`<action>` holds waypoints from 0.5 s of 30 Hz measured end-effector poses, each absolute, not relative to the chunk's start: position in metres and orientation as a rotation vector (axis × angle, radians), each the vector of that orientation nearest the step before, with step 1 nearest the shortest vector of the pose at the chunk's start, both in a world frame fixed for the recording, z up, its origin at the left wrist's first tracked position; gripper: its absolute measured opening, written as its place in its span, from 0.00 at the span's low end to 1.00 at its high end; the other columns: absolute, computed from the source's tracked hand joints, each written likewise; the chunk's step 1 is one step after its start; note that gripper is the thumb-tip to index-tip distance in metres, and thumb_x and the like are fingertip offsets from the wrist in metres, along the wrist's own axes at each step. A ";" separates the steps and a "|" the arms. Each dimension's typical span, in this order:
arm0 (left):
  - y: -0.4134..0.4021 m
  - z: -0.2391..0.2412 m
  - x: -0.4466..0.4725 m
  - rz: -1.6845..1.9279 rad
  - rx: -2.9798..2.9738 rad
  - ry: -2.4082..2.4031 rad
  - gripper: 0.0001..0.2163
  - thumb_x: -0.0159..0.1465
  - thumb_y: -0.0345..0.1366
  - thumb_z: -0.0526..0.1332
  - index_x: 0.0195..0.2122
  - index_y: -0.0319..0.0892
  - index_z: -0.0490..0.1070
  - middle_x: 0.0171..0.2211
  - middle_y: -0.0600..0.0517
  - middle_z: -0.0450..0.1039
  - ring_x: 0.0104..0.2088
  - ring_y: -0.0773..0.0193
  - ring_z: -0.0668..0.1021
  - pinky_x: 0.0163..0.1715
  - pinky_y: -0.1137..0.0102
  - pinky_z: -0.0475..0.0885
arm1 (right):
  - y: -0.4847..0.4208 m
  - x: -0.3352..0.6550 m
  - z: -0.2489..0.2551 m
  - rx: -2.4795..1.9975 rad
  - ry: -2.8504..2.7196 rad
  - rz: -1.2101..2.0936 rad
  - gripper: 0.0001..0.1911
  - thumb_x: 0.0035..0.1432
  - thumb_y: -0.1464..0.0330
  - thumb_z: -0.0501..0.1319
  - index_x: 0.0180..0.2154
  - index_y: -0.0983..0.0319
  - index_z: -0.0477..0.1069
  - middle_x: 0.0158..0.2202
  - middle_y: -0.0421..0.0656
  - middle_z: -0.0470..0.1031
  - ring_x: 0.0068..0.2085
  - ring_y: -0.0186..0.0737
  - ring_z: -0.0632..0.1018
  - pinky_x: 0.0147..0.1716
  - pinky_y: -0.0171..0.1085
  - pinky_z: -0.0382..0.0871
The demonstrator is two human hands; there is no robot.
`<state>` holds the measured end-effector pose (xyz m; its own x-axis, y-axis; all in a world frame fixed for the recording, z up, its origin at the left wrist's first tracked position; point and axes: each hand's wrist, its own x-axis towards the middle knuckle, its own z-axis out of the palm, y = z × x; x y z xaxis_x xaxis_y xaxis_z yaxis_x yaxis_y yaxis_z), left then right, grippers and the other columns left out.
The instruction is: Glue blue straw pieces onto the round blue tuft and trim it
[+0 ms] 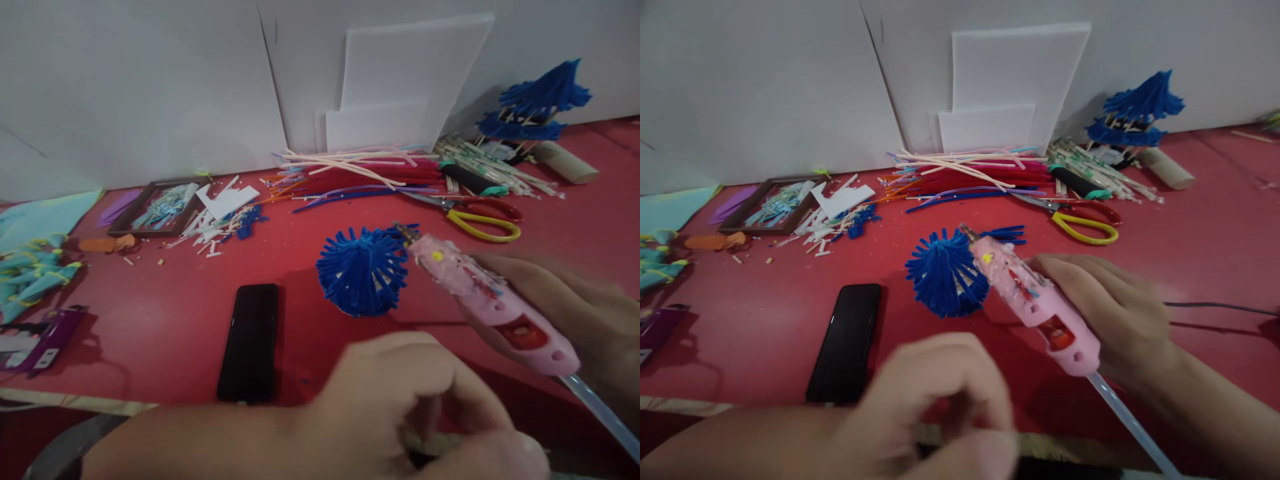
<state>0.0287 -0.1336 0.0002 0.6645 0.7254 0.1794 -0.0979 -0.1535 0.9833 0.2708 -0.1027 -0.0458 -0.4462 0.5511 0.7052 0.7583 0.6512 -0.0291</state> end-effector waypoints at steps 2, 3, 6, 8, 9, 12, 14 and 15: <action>-0.149 -0.010 0.046 0.455 1.208 0.858 0.21 0.63 0.53 0.69 0.48 0.42 0.74 0.29 0.54 0.68 0.23 0.71 0.68 0.21 0.76 0.65 | -0.097 0.269 -0.044 -1.031 -2.124 -0.422 0.21 0.72 0.68 0.50 0.63 0.53 0.65 0.38 0.46 0.82 0.36 0.44 0.84 0.29 0.38 0.75; -0.153 -0.016 0.055 0.403 1.128 0.907 0.30 0.60 0.56 0.70 0.55 0.41 0.72 0.33 0.51 0.70 0.24 0.71 0.68 0.21 0.76 0.65 | -0.094 0.269 -0.044 -1.040 -2.105 -0.447 0.22 0.72 0.69 0.49 0.63 0.52 0.65 0.37 0.45 0.82 0.35 0.44 0.83 0.28 0.38 0.74; -0.157 -0.033 0.078 0.432 0.994 0.699 0.37 0.62 0.63 0.62 0.63 0.42 0.66 0.38 0.46 0.72 0.26 0.69 0.70 0.22 0.75 0.67 | -0.086 0.268 -0.045 -1.014 -2.054 -0.540 0.22 0.69 0.71 0.52 0.62 0.53 0.67 0.33 0.44 0.80 0.31 0.44 0.81 0.28 0.39 0.74; -0.156 -0.039 0.089 0.499 0.947 0.601 0.35 0.64 0.64 0.58 0.61 0.41 0.66 0.41 0.44 0.74 0.27 0.69 0.71 0.22 0.75 0.68 | -0.084 0.268 -0.047 -0.987 -2.038 -0.588 0.23 0.68 0.73 0.53 0.62 0.57 0.67 0.32 0.45 0.79 0.31 0.44 0.79 0.30 0.39 0.74; -0.154 -0.040 0.093 0.519 0.918 0.586 0.33 0.65 0.64 0.57 0.57 0.41 0.68 0.41 0.44 0.74 0.25 0.70 0.71 0.22 0.76 0.68 | -0.083 0.268 -0.047 -0.975 -2.027 -0.597 0.23 0.68 0.73 0.53 0.62 0.58 0.67 0.32 0.45 0.78 0.31 0.44 0.78 0.31 0.39 0.74; -0.150 -0.041 0.100 0.553 0.855 0.590 0.29 0.64 0.65 0.57 0.44 0.40 0.70 0.35 0.48 0.73 0.20 0.75 0.67 0.22 0.76 0.67 | -0.083 0.267 -0.047 -0.957 -1.999 -0.601 0.22 0.69 0.73 0.54 0.62 0.58 0.67 0.32 0.45 0.77 0.32 0.44 0.77 0.33 0.40 0.73; -0.147 -0.040 0.101 0.588 0.838 0.589 0.28 0.63 0.64 0.59 0.40 0.40 0.69 0.32 0.51 0.72 0.19 0.75 0.67 0.21 0.75 0.66 | -0.083 0.266 -0.047 -0.962 -1.980 -0.585 0.21 0.69 0.73 0.55 0.60 0.55 0.69 0.32 0.43 0.77 0.31 0.43 0.77 0.33 0.40 0.72; -0.146 -0.039 0.101 0.602 0.833 0.591 0.26 0.64 0.63 0.61 0.40 0.40 0.69 0.32 0.51 0.73 0.19 0.75 0.68 0.22 0.75 0.66 | -0.084 0.266 -0.047 -0.962 -1.967 -0.576 0.20 0.69 0.72 0.55 0.59 0.54 0.70 0.32 0.42 0.77 0.31 0.42 0.76 0.33 0.41 0.72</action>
<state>0.1012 -0.1460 -0.0391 0.6842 0.6891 -0.2389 -0.2522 0.5308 0.8091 0.2657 -0.0837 -0.0471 -0.3432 0.4096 0.8452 0.8009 0.5977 0.0356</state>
